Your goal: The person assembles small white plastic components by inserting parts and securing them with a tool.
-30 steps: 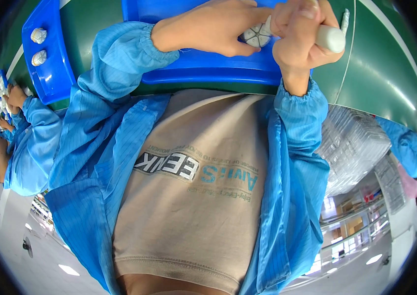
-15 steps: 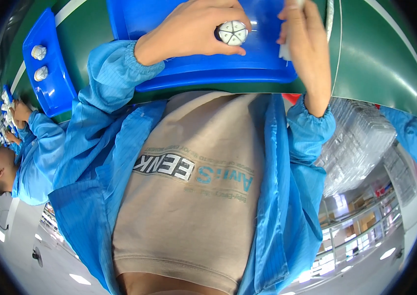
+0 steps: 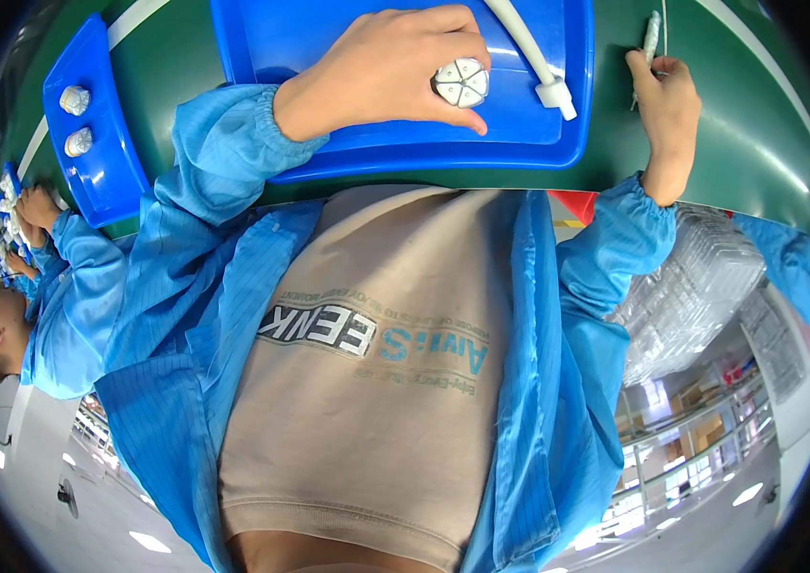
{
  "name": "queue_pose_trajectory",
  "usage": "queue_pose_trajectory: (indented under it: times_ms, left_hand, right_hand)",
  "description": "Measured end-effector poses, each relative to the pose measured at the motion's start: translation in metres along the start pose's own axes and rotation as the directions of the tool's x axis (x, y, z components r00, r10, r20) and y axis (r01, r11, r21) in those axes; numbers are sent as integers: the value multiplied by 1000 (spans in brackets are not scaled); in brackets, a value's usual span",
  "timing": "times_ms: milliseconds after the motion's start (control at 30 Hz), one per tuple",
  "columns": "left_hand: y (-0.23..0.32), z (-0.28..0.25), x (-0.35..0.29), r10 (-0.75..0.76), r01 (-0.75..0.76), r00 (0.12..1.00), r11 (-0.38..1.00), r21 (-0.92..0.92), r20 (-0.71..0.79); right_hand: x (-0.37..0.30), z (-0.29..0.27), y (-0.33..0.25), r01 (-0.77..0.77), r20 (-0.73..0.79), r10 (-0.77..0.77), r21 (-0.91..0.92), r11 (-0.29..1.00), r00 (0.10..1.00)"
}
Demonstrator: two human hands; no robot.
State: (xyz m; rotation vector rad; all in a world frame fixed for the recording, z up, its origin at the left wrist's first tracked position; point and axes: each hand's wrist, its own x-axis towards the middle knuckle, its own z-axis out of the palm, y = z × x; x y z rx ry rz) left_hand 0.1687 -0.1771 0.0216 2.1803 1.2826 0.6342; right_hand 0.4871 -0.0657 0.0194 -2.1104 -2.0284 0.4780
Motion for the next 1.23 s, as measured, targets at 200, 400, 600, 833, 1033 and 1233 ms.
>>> queue_pose_trajectory:
  times_ms: [200, 400, 600, 833, 1033, 1233]
  left_hand:
    - [-4, 0, -3, 68, -68, 998, 997, -23, 9]
    - [-13, 1, -1, 88, -86, 996, 993, -75, 20]
    - [-20, -8, -3, 55, -44, 995, 991, -130, 83]
    - [-15, -6, 1, 38, -26, 996, 989, -147, 75]
    - [-16, -5, 0, 34, -21, 997, 986, -168, 75]
    - [-16, -7, 0, 58, -44, 994, 987, -158, 88]
  right_hand:
    - [-33, -24, -35, -2, 60, -125, 908, 420, 990]
    - [-115, -44, -117, 303, -34, -409, 727, 616, 912]
    - [-114, -42, -132, 525, 63, -653, 539, 659, 755]
    - [-117, -47, -133, 631, 110, -710, 378, 677, 696]
    - [-116, -46, -137, 675, 102, -727, 303, 673, 679]
    - [-116, -46, -136, 673, 136, -737, 325, 664, 662]
